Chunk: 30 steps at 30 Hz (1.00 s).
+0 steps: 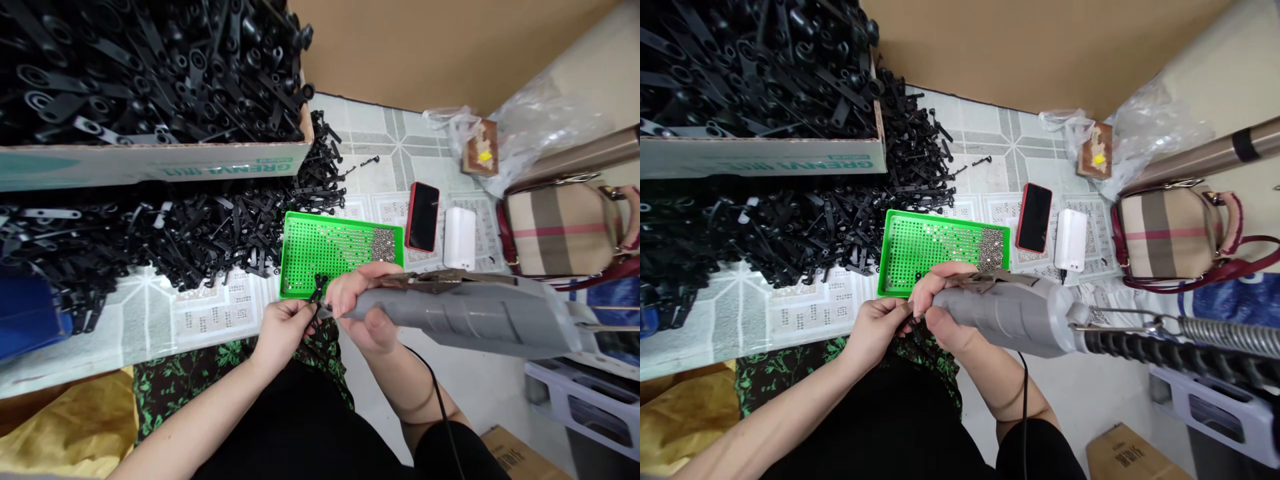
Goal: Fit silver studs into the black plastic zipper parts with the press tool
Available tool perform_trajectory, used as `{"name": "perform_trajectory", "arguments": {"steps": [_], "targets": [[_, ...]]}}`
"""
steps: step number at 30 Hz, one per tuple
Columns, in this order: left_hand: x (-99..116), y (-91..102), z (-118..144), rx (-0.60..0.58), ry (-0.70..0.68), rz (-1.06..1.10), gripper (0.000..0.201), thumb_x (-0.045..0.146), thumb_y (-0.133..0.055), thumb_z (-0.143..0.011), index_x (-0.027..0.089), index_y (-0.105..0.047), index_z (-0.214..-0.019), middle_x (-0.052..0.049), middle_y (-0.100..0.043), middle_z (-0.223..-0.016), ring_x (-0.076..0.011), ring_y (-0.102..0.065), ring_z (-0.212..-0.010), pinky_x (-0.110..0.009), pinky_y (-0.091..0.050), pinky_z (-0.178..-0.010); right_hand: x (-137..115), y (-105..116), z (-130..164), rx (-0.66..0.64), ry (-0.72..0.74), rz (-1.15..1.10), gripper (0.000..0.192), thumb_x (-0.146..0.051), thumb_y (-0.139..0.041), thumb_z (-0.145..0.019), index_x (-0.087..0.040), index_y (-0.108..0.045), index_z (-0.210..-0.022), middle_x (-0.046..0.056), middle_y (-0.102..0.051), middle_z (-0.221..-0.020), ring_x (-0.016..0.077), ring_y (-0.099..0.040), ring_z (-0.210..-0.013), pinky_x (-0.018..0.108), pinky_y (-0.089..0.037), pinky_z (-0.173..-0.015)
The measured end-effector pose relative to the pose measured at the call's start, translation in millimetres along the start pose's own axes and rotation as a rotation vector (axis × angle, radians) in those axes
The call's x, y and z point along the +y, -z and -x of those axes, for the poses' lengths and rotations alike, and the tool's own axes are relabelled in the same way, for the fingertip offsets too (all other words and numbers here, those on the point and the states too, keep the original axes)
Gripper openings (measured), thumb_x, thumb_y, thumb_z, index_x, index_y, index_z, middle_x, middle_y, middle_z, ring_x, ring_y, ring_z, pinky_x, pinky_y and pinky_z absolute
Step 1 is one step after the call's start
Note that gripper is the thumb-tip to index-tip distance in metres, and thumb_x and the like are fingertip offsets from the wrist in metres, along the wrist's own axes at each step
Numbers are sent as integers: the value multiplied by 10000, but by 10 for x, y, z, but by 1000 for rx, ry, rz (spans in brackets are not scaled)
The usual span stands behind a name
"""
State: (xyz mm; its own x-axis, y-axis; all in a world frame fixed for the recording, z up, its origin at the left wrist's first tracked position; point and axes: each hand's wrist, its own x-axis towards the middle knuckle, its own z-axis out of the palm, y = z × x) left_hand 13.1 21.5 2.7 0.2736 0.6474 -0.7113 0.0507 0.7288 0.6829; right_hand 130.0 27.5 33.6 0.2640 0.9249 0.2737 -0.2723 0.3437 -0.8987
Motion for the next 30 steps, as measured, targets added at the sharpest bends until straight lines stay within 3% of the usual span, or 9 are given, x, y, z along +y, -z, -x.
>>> {"name": "perform_trajectory", "arguments": {"steps": [7,22,30], "targets": [[7,7,6,1,-10,-19,289,382,-629,-628,188,-556,-427,8,-544,-406,-111,-469,-393,-228,-359,-421,2,30,49,-43,-2,-8,330,-395,-628,-804,-283,-541,-1103,-74,-533,-588,113,-534,-487,283,-524,-518],[25,10,0,-14,-15,-11,307,387,-638,-619,189,-534,-410,11,-524,-389,-106,-461,-392,-227,-337,-423,-47,-53,70,-17,-55,68,291,-463,-610,-812,-333,-535,-1062,-85,-481,-561,95,-490,-449,264,-486,-492],[49,11,12,-13,-2,-15,271,372,-602,-614,187,-552,-421,11,-522,-385,-106,-458,-387,-223,-336,-413,3,1,71,-46,-1,22,309,-413,-620,-813,-304,-535,-1089,-70,-508,-571,119,-503,-467,300,-510,-504]]}}
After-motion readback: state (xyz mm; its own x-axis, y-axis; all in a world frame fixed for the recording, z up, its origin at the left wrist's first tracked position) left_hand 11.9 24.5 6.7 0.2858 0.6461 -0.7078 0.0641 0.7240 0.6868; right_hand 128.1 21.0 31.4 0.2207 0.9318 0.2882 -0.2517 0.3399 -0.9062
